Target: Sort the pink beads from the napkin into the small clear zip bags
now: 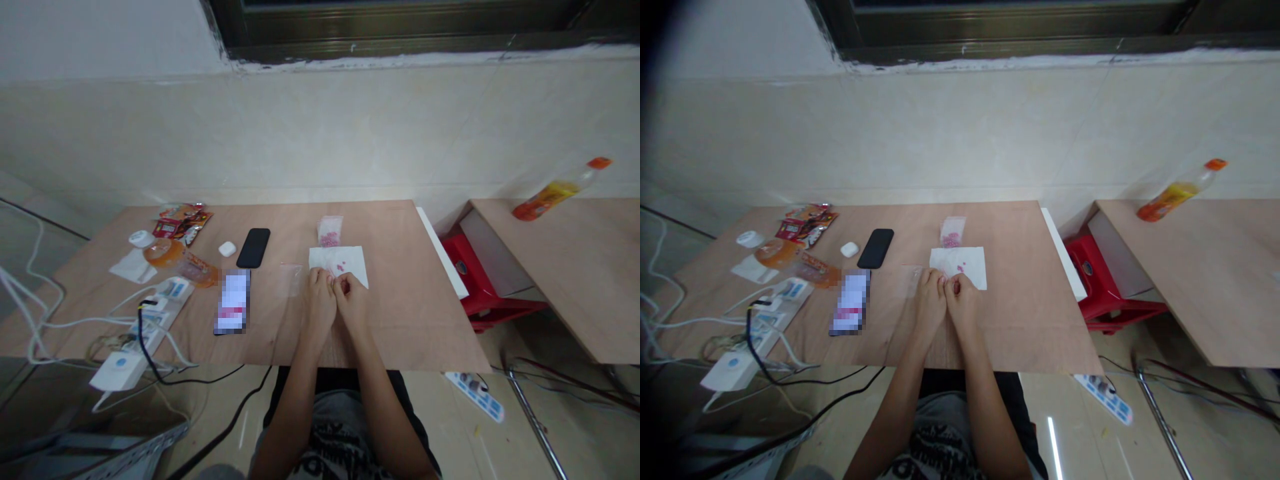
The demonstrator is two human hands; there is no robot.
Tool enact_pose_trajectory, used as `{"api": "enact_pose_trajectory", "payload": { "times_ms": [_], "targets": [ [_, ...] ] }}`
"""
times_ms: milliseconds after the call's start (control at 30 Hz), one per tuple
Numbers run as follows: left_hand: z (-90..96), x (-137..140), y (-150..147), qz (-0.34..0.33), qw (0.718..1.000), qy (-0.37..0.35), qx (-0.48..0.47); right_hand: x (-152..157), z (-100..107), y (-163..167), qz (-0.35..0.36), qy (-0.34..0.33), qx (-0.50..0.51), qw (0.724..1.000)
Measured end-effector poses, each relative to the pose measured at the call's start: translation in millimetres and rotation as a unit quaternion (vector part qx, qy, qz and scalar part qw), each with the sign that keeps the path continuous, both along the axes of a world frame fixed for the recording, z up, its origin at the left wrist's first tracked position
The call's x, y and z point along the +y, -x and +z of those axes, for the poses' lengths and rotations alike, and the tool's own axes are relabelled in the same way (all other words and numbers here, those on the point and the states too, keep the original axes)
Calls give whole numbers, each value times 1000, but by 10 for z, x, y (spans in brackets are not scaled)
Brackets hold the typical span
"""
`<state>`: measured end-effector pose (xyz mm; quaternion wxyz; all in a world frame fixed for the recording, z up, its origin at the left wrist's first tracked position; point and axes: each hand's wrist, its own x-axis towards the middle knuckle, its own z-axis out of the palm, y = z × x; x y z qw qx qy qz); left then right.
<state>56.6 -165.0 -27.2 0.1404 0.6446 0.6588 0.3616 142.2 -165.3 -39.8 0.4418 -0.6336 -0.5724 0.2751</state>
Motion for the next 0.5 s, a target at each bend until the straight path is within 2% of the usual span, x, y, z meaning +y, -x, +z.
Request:
{"api": "enact_pose_trajectory", "payload": {
  "times_ms": [133, 267, 367, 433, 500],
  "targets": [
    [-3, -29, -21, 4, 1000, -5, 7, 8, -66, -42, -38, -4, -21, 999],
    [1, -45, -13, -26, 999, -18, 2, 38, -140, -127, -71, -9, -7, 997],
    [17, -41, 17, -49, 998, -21, -13, 70, -168, -197, -23, -52, 27, 998],
    [36, -39, 39, -63, 998, -15, -27, 89, -162, -238, 40, -90, 42, 994],
    [60, -41, 63, -72, 996, -9, -42, 99, -142, -268, 106, -97, 57, 988]
  ]
}}
